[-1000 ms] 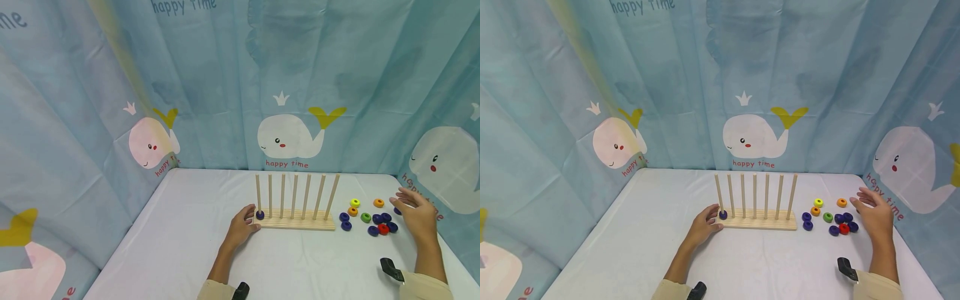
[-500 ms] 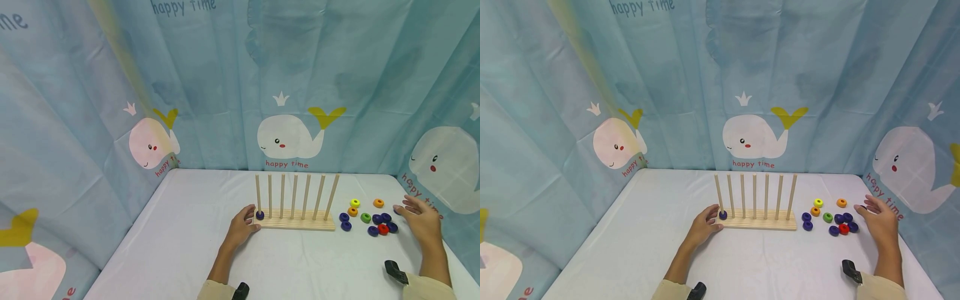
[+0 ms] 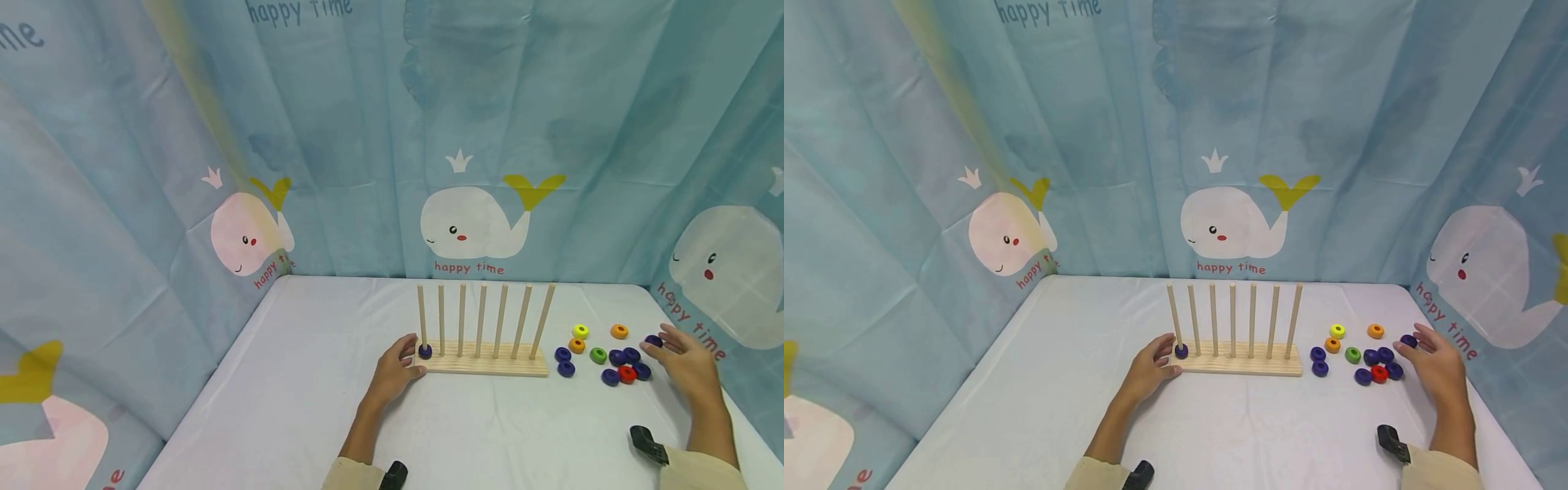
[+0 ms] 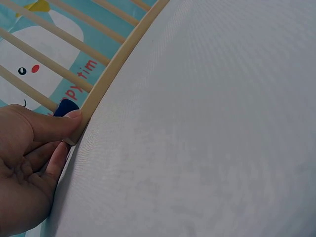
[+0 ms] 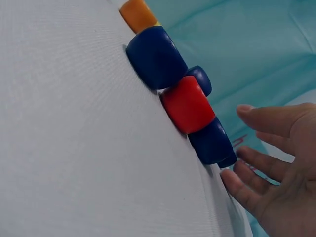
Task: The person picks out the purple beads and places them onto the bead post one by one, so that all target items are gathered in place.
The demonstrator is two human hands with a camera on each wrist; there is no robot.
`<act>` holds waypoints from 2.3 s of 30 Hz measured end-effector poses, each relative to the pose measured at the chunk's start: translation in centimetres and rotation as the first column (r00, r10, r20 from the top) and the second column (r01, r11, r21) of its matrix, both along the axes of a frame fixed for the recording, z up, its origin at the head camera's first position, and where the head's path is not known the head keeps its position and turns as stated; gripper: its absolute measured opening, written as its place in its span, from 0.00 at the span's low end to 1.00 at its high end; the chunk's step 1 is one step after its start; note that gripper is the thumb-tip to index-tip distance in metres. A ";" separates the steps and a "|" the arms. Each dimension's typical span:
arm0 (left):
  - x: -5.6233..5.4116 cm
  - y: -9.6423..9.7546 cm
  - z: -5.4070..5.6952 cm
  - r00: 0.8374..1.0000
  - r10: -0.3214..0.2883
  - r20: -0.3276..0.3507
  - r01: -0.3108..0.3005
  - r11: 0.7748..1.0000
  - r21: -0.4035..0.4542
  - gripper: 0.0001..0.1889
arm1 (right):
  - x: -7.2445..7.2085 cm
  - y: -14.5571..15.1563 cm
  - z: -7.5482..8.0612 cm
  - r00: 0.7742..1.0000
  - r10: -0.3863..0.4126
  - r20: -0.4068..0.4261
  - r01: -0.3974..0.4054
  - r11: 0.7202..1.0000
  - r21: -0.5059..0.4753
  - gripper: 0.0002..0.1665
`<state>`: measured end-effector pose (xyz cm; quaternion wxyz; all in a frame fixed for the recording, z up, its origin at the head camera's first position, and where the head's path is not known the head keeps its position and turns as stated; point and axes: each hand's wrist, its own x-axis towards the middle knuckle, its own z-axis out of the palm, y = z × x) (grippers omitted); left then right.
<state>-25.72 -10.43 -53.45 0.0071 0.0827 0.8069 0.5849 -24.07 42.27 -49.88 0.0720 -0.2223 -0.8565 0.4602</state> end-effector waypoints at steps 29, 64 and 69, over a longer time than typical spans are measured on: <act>0.0 0.2 -0.1 1.000 0.016 -0.002 -0.016 1.000 -0.011 0.38 | -1.1 0.9 -1.9 0.998 0.056 0.022 -0.058 0.990 0.125 0.36; 0.2 0.2 0.0 1.000 0.009 0.004 -0.009 1.000 -0.020 0.38 | -0.6 -1.6 1.8 0.999 0.023 -0.030 -0.023 1.000 0.002 0.43; 0.2 0.1 0.0 1.000 0.012 0.006 -0.012 1.000 -0.020 0.38 | -0.8 -2.9 3.0 0.996 0.037 -0.083 -0.036 0.999 0.012 0.42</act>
